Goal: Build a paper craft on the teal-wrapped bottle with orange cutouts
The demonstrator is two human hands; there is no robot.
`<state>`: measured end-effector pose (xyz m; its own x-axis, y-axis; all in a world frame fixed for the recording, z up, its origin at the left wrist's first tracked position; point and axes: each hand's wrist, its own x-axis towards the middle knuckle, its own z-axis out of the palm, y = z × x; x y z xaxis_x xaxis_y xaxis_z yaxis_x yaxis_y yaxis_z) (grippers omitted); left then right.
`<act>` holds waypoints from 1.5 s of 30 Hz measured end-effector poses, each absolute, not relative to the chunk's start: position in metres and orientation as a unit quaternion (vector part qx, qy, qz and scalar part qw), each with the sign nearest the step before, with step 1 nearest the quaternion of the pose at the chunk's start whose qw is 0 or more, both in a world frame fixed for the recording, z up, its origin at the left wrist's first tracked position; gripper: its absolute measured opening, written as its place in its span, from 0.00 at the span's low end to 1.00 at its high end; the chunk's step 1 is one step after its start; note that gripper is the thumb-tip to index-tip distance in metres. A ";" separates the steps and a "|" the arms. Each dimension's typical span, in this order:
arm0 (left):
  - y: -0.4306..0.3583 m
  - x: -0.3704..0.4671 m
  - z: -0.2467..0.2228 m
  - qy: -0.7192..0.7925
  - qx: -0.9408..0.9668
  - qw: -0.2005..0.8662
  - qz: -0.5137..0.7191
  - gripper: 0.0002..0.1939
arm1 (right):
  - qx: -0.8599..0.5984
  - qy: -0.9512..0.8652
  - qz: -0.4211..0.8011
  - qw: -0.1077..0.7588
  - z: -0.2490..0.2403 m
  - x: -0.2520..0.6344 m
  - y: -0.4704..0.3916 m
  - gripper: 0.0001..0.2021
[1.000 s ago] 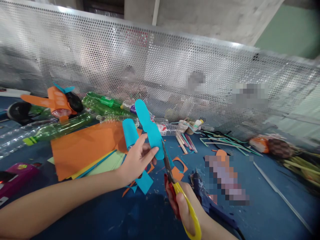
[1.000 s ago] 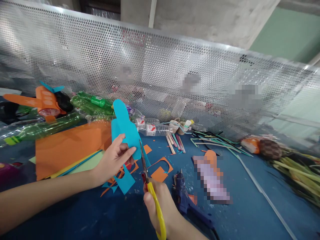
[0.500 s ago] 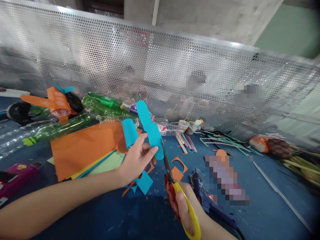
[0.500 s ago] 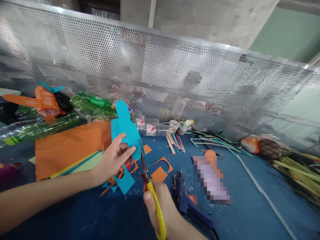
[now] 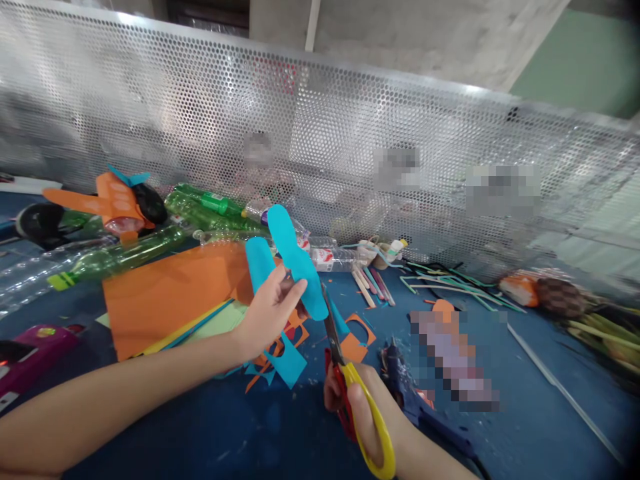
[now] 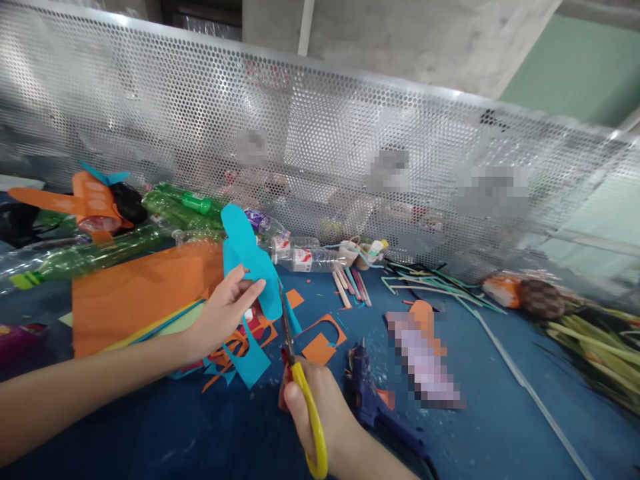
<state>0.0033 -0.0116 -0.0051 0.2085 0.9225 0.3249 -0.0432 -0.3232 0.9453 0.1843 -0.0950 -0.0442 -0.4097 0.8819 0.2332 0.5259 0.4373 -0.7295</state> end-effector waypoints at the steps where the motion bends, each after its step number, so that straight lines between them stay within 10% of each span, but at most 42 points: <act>1: -0.012 0.004 -0.006 0.346 0.628 0.468 0.516 0.10 | -0.441 -0.793 0.286 0.309 -0.043 0.184 -0.095 0.32; 45: -0.021 0.004 -0.003 0.329 0.646 0.472 0.502 0.10 | -0.513 -0.753 0.271 0.310 -0.039 0.182 -0.095 0.31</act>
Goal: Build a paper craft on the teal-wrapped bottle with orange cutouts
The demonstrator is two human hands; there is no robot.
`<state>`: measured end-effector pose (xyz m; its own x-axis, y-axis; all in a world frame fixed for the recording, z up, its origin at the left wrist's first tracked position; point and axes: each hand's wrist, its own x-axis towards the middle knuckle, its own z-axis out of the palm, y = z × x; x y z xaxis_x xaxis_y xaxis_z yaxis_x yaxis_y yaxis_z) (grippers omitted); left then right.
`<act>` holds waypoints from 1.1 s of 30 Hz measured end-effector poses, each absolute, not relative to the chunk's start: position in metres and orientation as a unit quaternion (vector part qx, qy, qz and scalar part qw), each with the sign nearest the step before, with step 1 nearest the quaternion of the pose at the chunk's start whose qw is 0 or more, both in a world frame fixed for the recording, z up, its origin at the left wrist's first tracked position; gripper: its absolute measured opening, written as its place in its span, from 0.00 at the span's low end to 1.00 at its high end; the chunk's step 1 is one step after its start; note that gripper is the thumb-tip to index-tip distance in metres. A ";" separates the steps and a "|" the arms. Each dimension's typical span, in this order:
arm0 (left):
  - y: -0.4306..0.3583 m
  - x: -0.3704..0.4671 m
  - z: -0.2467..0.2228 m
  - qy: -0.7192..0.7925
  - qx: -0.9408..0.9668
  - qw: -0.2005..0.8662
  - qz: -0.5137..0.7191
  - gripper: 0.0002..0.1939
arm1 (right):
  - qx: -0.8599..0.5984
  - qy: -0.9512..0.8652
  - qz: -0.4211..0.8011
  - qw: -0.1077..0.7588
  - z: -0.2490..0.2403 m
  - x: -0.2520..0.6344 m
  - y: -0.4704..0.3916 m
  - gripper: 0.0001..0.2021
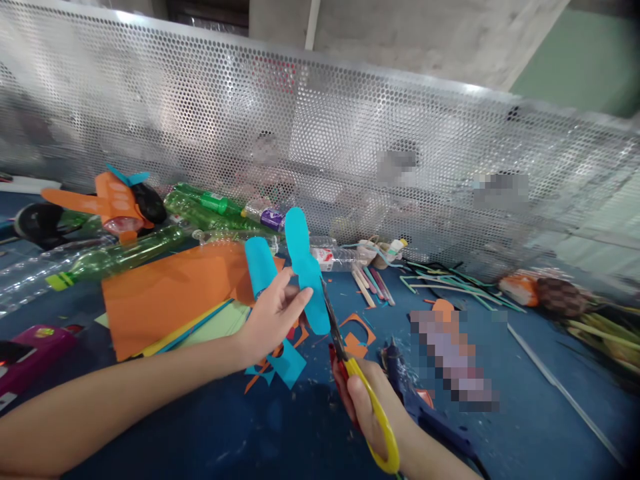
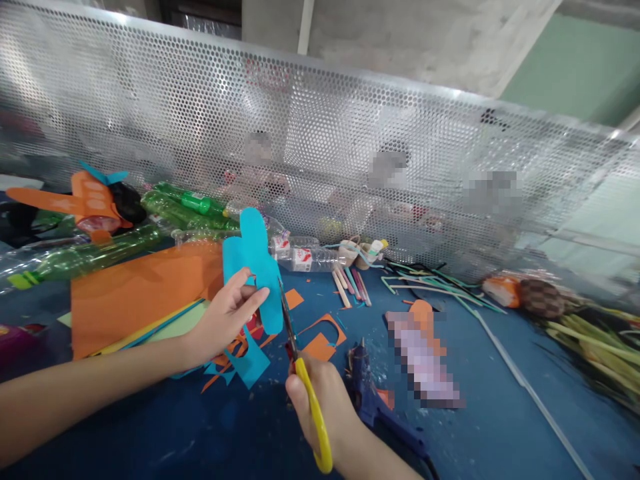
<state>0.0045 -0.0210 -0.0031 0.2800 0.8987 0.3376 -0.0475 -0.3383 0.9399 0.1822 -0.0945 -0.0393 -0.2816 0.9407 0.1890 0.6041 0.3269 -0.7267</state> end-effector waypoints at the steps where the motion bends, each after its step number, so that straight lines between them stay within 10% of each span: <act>1: -0.020 0.005 -0.004 0.330 0.645 0.468 0.506 0.10 | -0.513 -0.754 0.271 0.308 -0.039 0.182 -0.094 0.31; 33: -0.003 -0.001 -0.009 0.369 0.643 0.424 0.520 0.17 | -0.485 -0.779 0.244 0.314 -0.045 0.186 -0.090 0.29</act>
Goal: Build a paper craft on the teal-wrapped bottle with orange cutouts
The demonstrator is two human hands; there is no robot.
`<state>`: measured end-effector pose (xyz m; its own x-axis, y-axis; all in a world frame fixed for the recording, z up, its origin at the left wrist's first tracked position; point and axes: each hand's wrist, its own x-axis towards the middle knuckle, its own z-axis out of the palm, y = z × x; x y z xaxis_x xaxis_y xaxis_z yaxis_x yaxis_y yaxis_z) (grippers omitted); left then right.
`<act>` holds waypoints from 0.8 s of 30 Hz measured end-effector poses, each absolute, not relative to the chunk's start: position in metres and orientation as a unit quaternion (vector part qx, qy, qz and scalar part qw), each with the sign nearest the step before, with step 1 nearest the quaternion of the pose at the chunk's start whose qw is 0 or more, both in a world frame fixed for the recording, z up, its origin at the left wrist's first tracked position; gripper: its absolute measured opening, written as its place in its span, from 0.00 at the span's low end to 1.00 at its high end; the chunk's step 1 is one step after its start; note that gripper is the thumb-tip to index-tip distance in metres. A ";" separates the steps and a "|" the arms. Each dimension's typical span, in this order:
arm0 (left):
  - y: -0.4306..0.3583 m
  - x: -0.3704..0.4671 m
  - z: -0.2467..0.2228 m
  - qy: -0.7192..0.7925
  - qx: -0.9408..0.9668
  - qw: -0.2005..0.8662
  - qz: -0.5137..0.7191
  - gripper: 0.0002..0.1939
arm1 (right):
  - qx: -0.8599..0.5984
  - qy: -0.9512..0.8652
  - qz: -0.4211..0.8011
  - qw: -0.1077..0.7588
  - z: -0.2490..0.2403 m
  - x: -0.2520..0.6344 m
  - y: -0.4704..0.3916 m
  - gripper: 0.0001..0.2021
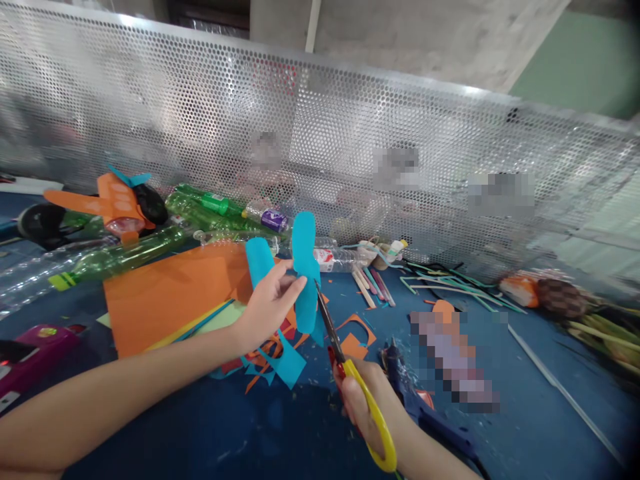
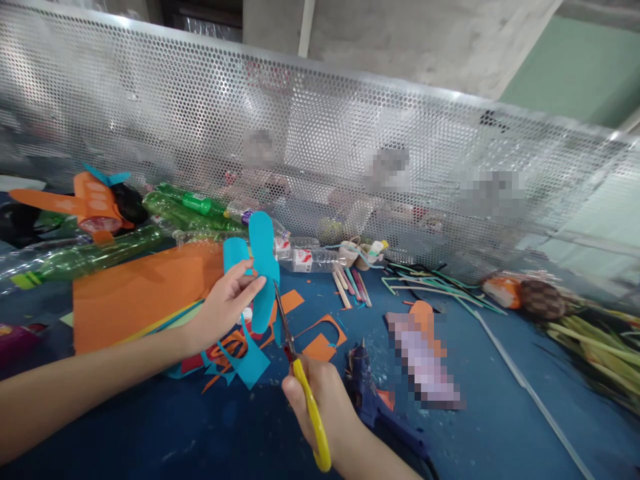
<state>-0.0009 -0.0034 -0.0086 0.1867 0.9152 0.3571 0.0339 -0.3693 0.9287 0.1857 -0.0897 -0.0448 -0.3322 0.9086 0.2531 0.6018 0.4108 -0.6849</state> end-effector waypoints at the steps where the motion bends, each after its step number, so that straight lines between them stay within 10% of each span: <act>1: -0.004 -0.001 -0.009 0.373 0.644 0.423 0.516 0.17 | -0.485 -0.782 0.242 0.309 -0.045 0.186 -0.090 0.29; 24: -0.017 0.002 -0.007 0.372 0.684 0.412 0.473 0.19 | -0.462 -0.770 0.292 0.330 -0.051 0.186 -0.098 0.28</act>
